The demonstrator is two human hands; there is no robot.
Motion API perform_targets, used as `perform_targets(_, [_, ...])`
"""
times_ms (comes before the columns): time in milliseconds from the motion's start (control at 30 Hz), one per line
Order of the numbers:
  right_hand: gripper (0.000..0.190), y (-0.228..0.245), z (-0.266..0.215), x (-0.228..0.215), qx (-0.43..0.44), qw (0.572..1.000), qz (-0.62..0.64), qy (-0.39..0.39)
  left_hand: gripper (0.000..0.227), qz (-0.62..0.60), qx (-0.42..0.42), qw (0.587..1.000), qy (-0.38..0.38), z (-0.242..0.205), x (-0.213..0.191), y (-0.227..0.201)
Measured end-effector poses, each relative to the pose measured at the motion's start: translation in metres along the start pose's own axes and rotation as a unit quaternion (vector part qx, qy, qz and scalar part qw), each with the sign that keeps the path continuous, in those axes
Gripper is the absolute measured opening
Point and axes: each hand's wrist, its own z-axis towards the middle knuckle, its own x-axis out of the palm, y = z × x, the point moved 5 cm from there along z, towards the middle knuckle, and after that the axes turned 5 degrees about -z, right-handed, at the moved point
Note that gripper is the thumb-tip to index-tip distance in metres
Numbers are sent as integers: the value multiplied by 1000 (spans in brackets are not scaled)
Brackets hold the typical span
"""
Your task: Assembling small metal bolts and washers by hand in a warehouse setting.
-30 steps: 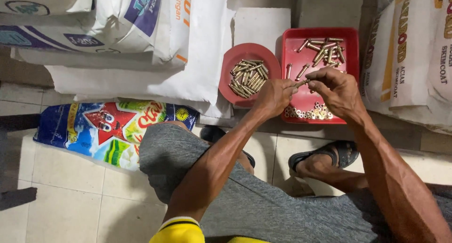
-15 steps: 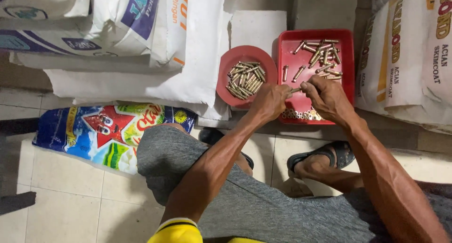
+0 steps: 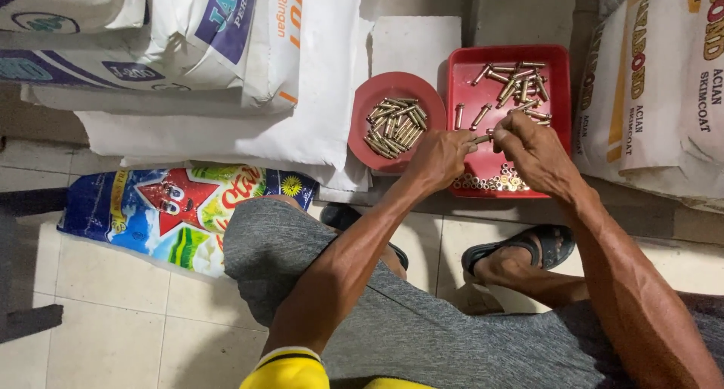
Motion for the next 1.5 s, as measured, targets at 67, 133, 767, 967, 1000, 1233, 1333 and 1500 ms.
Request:
perform_targets(67, [30,0,-2,1,-1,1000,-26,8,14,-1,-1,1000,3,2,9,18])
perform_targets(133, [40,2,-3,2,-5,999,-50,13,14,2,0,1000,5,4,12,28])
perform_targets(767, [9,6,17,42,72,973,203,86,19,21,-11,998,-55,-28,-11,48])
perform_targets(967, [5,-70,20,38,258,934,237,-63,41,-7,-104,964,-245,-18,-76,29])
perform_targets(1000, [6,-86,20,34,345,904,239,-88,37,-45,-120,943,-308,-15,-89,33])
perform_targets(1233, [41,-57,39,32,189,951,98,-225,44,-161,-147,902,-372,-30,-114,29])
perform_targets(1333, [40,-33,56,69,135,986,22,-92,49,-157,-126,910,-363,-28,-114,30])
perform_targets(1500, [14,-53,90,139,-132,939,-311,-72,30,-151,-81,906,-388,-34,-117,7])
